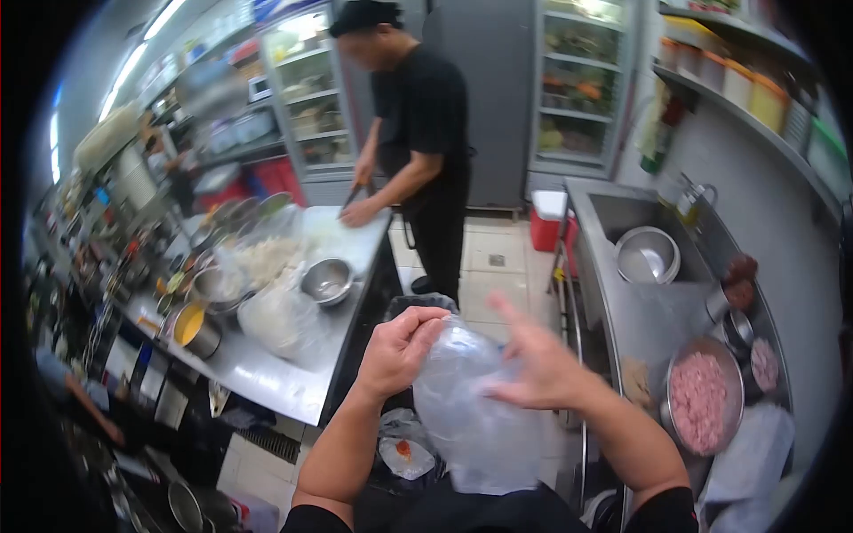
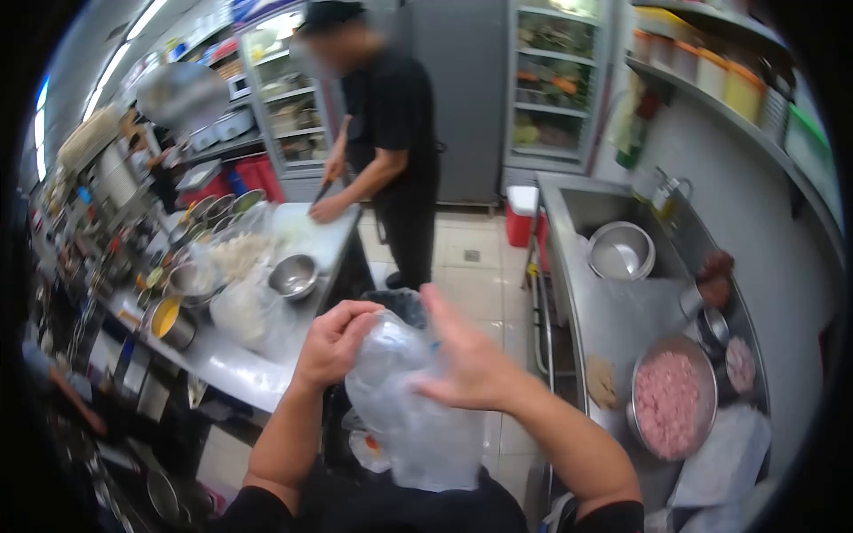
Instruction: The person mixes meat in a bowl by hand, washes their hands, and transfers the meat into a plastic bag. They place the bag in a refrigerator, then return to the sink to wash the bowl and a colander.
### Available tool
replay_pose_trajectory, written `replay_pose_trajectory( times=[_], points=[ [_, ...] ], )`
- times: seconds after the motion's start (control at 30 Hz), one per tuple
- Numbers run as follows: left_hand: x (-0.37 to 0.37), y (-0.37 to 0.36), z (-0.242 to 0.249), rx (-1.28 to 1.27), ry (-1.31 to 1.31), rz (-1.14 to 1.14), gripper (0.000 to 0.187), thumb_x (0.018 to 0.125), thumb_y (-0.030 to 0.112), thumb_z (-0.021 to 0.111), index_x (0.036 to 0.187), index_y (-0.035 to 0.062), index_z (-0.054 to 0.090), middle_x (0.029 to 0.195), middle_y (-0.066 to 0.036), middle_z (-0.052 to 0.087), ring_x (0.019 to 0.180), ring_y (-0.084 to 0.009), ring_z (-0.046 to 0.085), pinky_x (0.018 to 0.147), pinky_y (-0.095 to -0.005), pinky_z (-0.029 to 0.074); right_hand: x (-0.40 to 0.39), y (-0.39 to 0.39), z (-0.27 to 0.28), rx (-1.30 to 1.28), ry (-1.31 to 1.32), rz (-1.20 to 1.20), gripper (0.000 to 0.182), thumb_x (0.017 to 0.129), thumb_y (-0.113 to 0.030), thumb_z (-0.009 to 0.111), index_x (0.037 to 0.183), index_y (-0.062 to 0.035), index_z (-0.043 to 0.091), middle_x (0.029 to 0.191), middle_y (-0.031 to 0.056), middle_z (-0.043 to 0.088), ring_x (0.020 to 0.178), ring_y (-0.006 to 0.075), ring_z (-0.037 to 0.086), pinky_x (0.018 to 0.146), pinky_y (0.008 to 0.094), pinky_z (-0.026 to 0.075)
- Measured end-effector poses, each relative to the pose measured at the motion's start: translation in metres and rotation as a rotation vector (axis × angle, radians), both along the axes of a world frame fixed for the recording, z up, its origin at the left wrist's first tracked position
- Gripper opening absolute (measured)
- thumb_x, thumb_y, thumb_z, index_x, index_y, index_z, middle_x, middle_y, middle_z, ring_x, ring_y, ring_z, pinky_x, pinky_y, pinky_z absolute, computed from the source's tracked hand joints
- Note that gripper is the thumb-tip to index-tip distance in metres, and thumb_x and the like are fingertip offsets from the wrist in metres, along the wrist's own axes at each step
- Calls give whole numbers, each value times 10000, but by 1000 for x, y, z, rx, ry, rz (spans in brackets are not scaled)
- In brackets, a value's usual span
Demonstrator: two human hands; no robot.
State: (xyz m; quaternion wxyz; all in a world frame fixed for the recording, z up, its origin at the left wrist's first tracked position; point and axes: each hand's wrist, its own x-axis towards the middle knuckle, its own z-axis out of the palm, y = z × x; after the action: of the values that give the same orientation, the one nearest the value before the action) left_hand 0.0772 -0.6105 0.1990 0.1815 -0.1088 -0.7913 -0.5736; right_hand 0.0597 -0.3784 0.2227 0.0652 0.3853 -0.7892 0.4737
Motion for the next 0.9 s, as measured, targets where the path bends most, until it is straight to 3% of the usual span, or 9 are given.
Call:
replay_pose_trajectory(
  times=[0.17, 0.33, 0.53, 0.6, 0.63, 0.67, 0.73, 0.83, 0.9],
  points=[
    [-3, 23, 11, -301, 38, -105, 227, 858, 196, 695, 983, 16, 635, 791, -131, 649, 668, -237, 641, 629, -307, 512, -15, 17, -42, 261, 98, -145, 324, 692, -66, 666, 1015, -48, 664, 893, 153, 659, 835, 328, 647, 756, 386, 521],
    [-24, 34, -6, -614, 151, -349, 241, 859, 225, 691, 984, 25, 641, 861, -139, 629, 749, -238, 629, 690, -340, 502, -10, 47, -31, 283, 167, -255, 377, 678, -79, 694, 1053, -69, 653, 999, 133, 631, 858, 327, 640, 756, 400, 521],
    [-44, 22, -39, 645, -380, -323, 184, 962, 132, 460, 924, 47, 618, 826, -17, 608, 801, -121, 575, 757, -250, 466, -8, 95, -55, 654, 38, -450, 469, 724, -65, 676, 1184, -138, 625, 1120, 107, 577, 946, 317, 625, 785, 423, 517],
    [-45, 45, -15, 1146, -354, -84, 263, 953, 182, 374, 835, 66, 578, 736, -27, 582, 679, -134, 570, 636, -267, 483, -17, 126, -83, 427, -43, -496, 321, 768, -124, 678, 1088, -100, 671, 1014, 114, 650, 863, 294, 654, 751, 389, 522],
    [-76, -12, -68, 1244, -323, -787, 323, 932, 269, 339, 803, 74, 562, 669, -54, 576, 570, -166, 552, 529, -292, 475, -22, 138, -94, 308, -177, -507, 280, 782, -157, 675, 1052, -85, 678, 976, 129, 666, 840, 320, 653, 745, 394, 520],
    [-82, -19, -65, 1230, -249, -864, 376, 919, 373, 351, 784, 83, 550, 623, -75, 583, 501, -193, 549, 458, -316, 461, -22, 144, -98, 185, -311, -513, 252, 796, -190, 673, 1016, -69, 685, 937, 143, 683, 818, 345, 653, 739, 400, 518],
    [-80, -34, -56, 976, -356, -581, 357, 879, 380, 480, 934, 56, 617, 782, -142, 643, 663, -253, 624, 622, -355, 530, -14, 144, -88, 165, -313, -667, 312, 802, -327, 696, 890, -27, 695, 838, 190, 682, 810, 350, 654, 724, 385, 511],
    [-58, -7, -23, -436, 35, -236, 666, 792, 553, 598, 1172, 6, 587, 1037, -192, 626, 924, -300, 621, 831, -399, 505, -9, 132, -78, 236, -282, -724, 393, 811, -410, 680, 851, -19, 692, 810, 224, 662, 781, 368, 646, 699, 401, 504],
    [-33, 43, -6, -655, -41, -354, 686, 712, 321, 745, 1289, 15, 536, 1206, -191, 582, 1138, -327, 556, 984, -378, 436, -8, 101, -72, 247, -191, -625, 448, 814, -461, 667, 822, -14, 687, 784, 245, 648, 765, 385, 638, 689, 413, 497]
  ],
)
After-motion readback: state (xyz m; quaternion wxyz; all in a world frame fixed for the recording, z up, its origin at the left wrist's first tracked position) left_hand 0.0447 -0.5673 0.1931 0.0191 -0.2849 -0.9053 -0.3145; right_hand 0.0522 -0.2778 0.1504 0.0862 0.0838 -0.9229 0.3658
